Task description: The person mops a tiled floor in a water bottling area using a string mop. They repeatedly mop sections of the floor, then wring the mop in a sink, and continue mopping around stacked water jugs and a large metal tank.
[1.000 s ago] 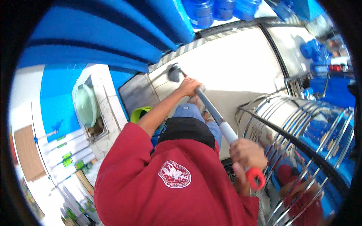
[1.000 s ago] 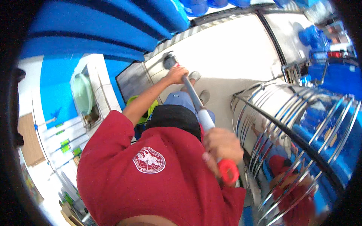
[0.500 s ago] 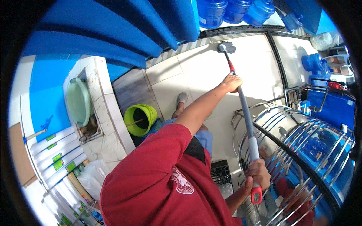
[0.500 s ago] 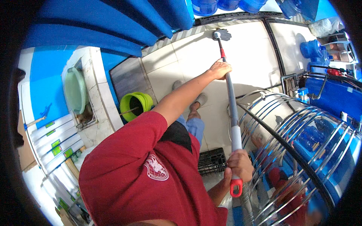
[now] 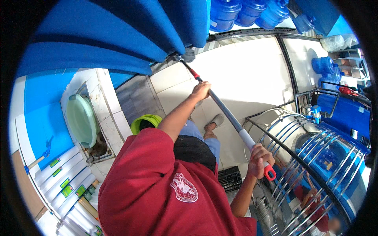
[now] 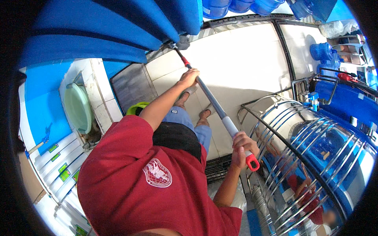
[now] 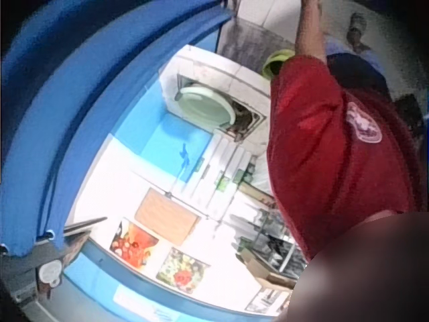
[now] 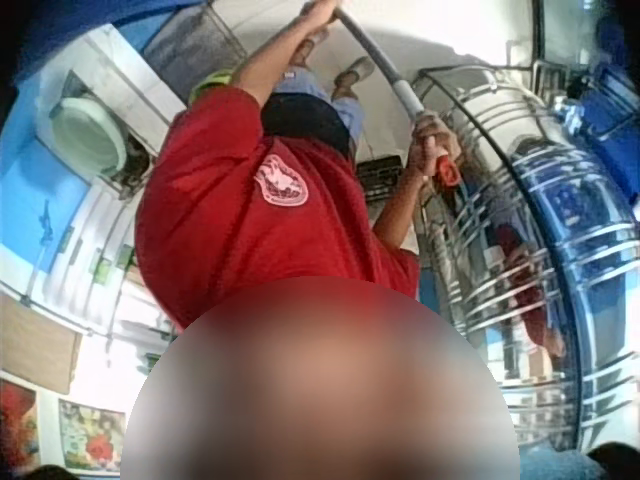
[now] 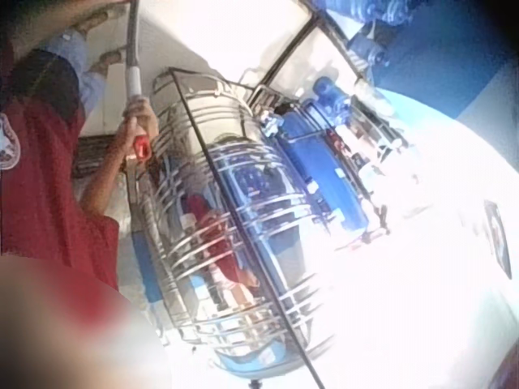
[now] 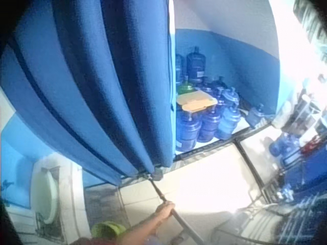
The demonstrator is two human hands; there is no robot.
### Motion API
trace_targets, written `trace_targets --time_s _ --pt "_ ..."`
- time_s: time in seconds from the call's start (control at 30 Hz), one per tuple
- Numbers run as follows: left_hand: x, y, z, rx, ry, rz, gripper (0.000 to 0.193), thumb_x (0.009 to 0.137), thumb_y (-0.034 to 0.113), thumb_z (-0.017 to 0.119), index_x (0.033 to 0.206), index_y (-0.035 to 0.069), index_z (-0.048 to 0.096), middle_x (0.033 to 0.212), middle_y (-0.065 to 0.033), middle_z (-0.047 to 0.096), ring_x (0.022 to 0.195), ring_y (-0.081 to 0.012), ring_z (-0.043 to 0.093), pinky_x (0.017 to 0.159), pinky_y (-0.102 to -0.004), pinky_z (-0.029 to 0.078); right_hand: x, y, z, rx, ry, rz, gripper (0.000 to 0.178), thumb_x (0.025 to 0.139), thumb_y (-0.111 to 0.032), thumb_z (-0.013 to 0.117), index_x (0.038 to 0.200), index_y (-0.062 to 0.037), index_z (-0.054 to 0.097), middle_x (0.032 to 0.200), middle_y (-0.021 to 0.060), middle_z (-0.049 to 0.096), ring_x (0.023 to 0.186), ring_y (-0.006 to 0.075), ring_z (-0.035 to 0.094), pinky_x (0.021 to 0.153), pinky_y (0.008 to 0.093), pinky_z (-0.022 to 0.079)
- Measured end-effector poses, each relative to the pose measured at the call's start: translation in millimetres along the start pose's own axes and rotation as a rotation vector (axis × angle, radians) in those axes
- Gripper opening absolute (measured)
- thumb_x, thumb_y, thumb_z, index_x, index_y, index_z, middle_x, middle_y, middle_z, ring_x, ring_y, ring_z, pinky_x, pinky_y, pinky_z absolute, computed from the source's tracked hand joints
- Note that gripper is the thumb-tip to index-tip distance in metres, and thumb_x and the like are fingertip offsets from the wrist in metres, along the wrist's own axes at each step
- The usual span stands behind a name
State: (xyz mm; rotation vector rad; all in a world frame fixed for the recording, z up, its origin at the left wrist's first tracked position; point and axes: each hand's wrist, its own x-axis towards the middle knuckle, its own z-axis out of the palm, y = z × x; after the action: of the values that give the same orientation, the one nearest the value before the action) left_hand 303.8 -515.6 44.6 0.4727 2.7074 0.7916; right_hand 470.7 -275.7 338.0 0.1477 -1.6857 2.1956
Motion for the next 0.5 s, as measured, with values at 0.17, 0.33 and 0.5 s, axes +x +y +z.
trace_targets --time_s 0.17,0.33,0.5 --pt "-36.0 -50.0 -25.0 -0.074 0.090 -0.090 0.015 0.072 0.014 0.067 0.081 0.007 0.057 0.091 -0.0109 0.061 0.098 -0.0314 0.059 0.086 -0.0415 0.050 42.8 8.1 50.1 0.069 -0.181 0.048 0.025 0.072 -0.009 0.058 0.058 -0.0098 0.038 0.046 0.0042 0.043 0.040 0.0171 0.040 0.051 0.0340 0.037" --pt "-54.5 -94.4 -55.5 -0.094 0.068 -0.165 0.016 0.074 0.017 0.065 0.081 0.006 0.057 0.091 -0.0151 0.061 0.098 -0.0356 0.058 0.083 -0.0455 0.050 64.5 25.9 92.6 0.119 -0.258 0.073 0.024 0.071 -0.008 0.057 0.057 -0.0101 0.037 0.047 0.0026 0.043 0.039 0.0165 0.040 0.050 0.0336 0.038" --pt "-76.8 -126.5 -51.3 -0.054 0.070 -0.196 0.017 0.071 0.013 0.063 0.081 0.003 0.054 0.087 -0.0181 0.058 0.091 -0.0380 0.056 0.081 -0.0465 0.046 60.7 45.0 107.5 0.125 -0.217 0.123 0.024 0.071 -0.008 0.057 0.057 -0.0085 0.037 0.048 0.0050 0.044 0.041 0.0176 0.042 0.052 0.0353 0.040"
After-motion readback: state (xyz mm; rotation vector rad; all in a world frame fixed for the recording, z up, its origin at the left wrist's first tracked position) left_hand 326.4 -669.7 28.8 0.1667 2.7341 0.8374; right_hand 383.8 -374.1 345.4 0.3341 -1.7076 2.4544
